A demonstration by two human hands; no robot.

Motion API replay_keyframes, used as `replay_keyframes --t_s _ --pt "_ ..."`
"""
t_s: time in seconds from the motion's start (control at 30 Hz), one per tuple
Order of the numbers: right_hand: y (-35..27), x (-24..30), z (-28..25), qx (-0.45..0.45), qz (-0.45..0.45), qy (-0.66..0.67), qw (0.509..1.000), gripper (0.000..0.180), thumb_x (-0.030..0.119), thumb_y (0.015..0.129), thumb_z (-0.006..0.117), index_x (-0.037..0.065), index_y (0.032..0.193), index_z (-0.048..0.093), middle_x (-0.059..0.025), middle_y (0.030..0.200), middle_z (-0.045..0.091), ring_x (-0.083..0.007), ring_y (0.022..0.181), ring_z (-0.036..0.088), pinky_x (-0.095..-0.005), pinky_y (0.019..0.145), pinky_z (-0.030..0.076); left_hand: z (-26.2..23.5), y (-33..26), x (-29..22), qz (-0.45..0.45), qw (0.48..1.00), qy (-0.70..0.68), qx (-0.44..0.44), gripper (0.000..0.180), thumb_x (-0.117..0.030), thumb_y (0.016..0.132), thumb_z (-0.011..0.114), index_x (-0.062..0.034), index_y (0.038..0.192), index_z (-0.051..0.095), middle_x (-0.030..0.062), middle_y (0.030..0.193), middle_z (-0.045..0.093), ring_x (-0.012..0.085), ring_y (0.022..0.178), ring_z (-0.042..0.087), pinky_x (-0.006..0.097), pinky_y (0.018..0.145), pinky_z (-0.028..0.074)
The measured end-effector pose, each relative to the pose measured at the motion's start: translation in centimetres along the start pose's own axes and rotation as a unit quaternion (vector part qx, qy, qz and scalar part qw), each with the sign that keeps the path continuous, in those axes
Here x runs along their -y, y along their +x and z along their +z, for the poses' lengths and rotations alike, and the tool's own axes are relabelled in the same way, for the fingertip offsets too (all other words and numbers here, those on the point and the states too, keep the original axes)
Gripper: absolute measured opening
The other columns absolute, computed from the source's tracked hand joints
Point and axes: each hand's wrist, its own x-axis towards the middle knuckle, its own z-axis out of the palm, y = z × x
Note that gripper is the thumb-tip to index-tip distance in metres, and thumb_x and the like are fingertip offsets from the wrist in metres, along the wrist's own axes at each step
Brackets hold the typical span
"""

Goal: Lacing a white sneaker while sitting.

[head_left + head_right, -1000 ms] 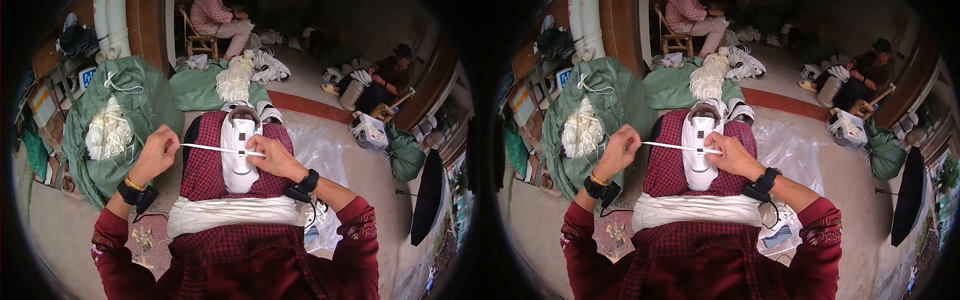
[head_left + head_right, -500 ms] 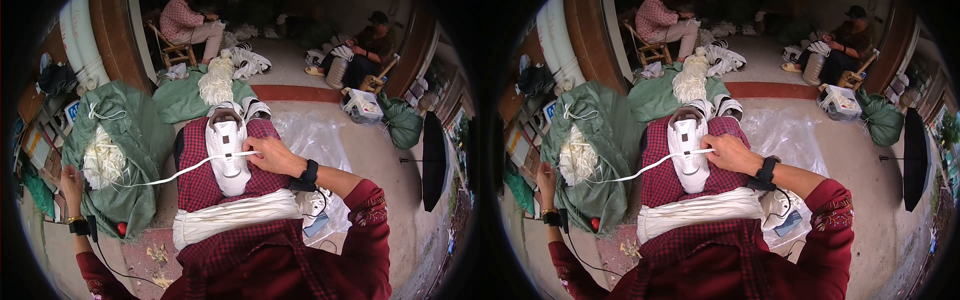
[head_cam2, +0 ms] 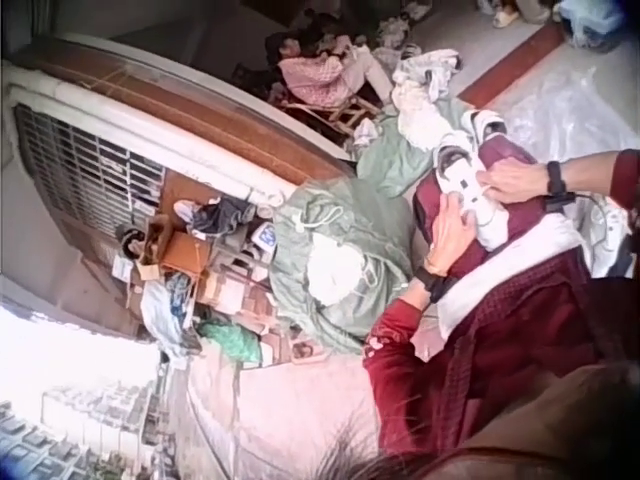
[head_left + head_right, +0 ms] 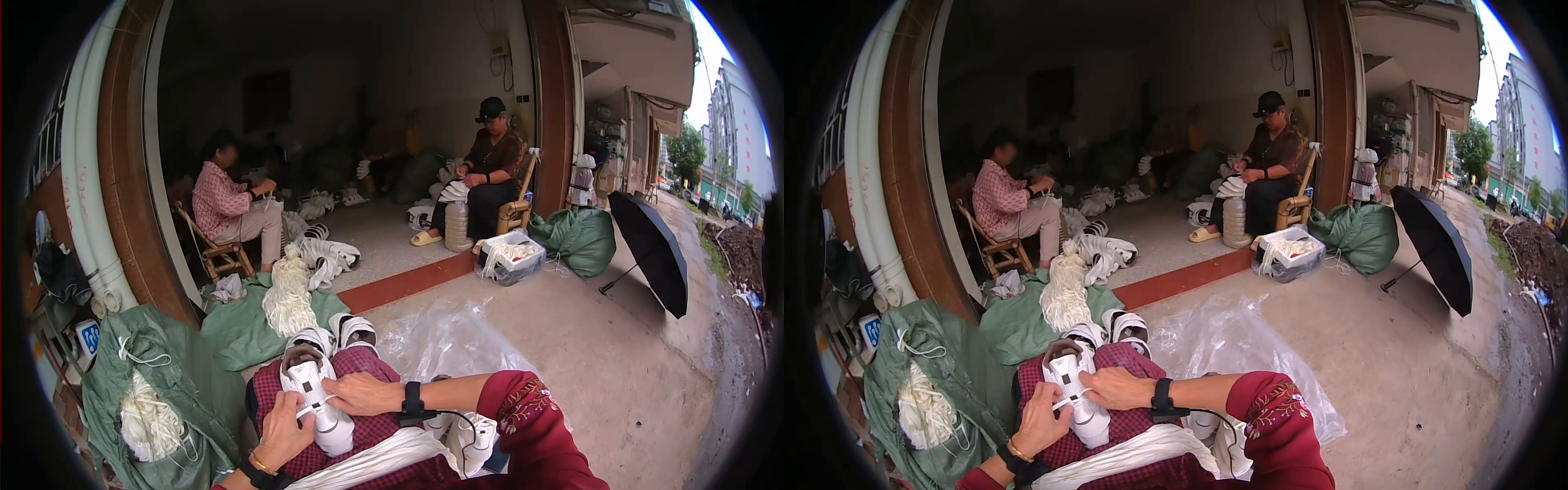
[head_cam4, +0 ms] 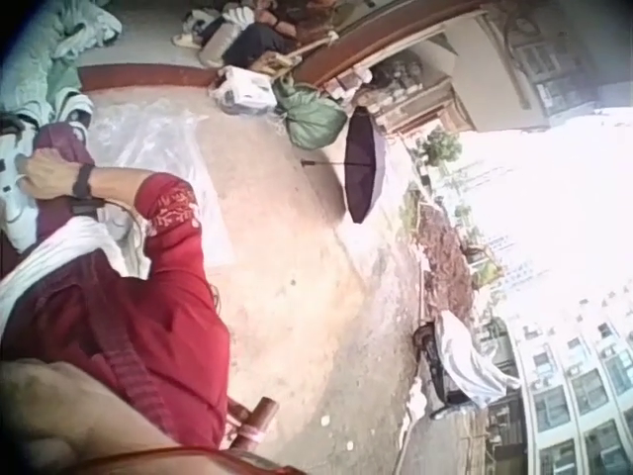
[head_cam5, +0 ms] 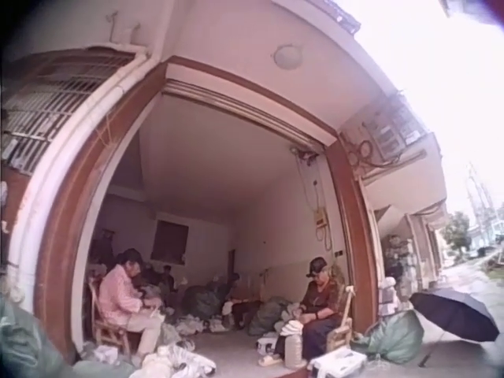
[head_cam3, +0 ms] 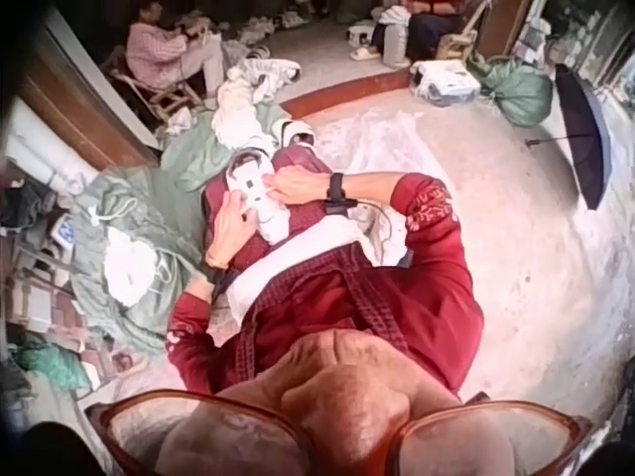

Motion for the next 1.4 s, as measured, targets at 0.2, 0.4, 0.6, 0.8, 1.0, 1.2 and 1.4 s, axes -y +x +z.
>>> replay_keyframes --t_s 0.2,0.4,0.6,0.8,1.0,1.2,1.4 --pt "0.2 -0.1 -0.7 0.022 -0.03 -0.086 0.996 0.021 0.02 0.096 0.055 0.0 0.102 0.055 -0.0207 0.064 0.062 -0.0417 0.062 0.065 -0.0553 0.054 0.047 0.3 0.1 2.4 0.105 0.967 0.223 0.068 0.025 -0.032 0.091 0.067 -0.0087 0.089 0.058 0.0114 0.074 0.06 0.0315 0.066 0.067 0.043 0.056 0.053" --pt "-2.4 -1.7 -1.2 0.031 -0.081 -0.138 0.987 0.018 0.016 0.091 0.056 0.0 0.098 0.059 -0.0193 0.062 0.061 -0.0394 0.06 0.065 -0.053 0.052 0.047 -0.1 -0.6 4.5 0.126 0.965 0.22 0.069 0.017 -0.021 0.093 0.062 -0.009 0.082 0.058 0.0117 0.067 0.058 0.0321 0.062 0.063 0.046 0.056 0.05" --pt "-8.8 -5.9 -6.6 -0.006 -0.05 -0.165 0.985 0.015 0.018 0.094 0.055 0.004 0.097 0.05 -0.0168 0.064 0.061 -0.0408 0.059 0.063 -0.0513 0.054 0.048 -7.1 -7.6 8.9 -0.01 0.96 0.277 0.042 0.009 -0.017 0.093 0.061 -0.009 0.089 0.058 0.0135 0.078 0.06 0.0369 0.072 0.062 0.05 0.062 0.047" --pt "-17.1 -8.1 -13.3 0.021 0.099 -0.207 0.973 0.015 0.02 0.095 0.055 0.006 0.098 0.051 -0.0178 0.071 0.062 -0.0432 0.066 0.062 -0.0527 0.059 0.048 -15.2 -15.0 11.6 -0.127 0.952 0.277 -0.024 0.008 -0.01 0.094 0.056 -0.0038 0.09 0.055 0.0214 0.081 0.058 0.0441 0.074 0.059 0.053 0.063 0.042" --pt "-23.6 -9.0 -17.9 -0.005 0.194 -0.256 0.947 0.012 0.018 0.095 0.054 0.007 0.096 0.05 -0.0183 0.073 0.061 -0.0435 0.07 0.062 -0.0537 0.062 0.049 -20.0 -21.1 13.3 -0.211 0.92 0.325 -0.06 0.008 -0.006 0.095 0.052 0.0001 0.091 0.054 0.0247 0.083 0.056 0.047 0.074 0.057 0.053 0.062 0.042" --pt "-29.4 -10.4 -22.0 -0.037 0.276 -0.304 0.911 0.011 0.016 0.095 0.052 0.006 0.094 0.049 -0.0197 0.072 0.06 -0.0442 0.07 0.061 -0.0531 0.062 0.048 -26.5 -27.4 17.4 -0.415 0.793 0.437 0.089 0.054 -0.008 0.097 0.065 -0.0047 0.148 0.047 0.0084 0.115 0.07 0.0258 0.093 0.068 0.034 0.074 0.055" --pt "-35.1 -10.6 -24.3 -0.069 0.359 -0.357 0.859 0.013 0.015 0.096 0.052 0.004 0.093 0.047 -0.0219 0.068 0.058 -0.0457 0.068 0.059 -0.0531 0.061 0.046 -24.6 -25.0 19.1 -0.381 0.849 0.361 -0.067 0.047 -0.011 0.099 0.062 -0.0045 0.144 0.05 0.0083 0.112 0.069 0.0251 0.091 0.067 0.034 0.073 0.054"
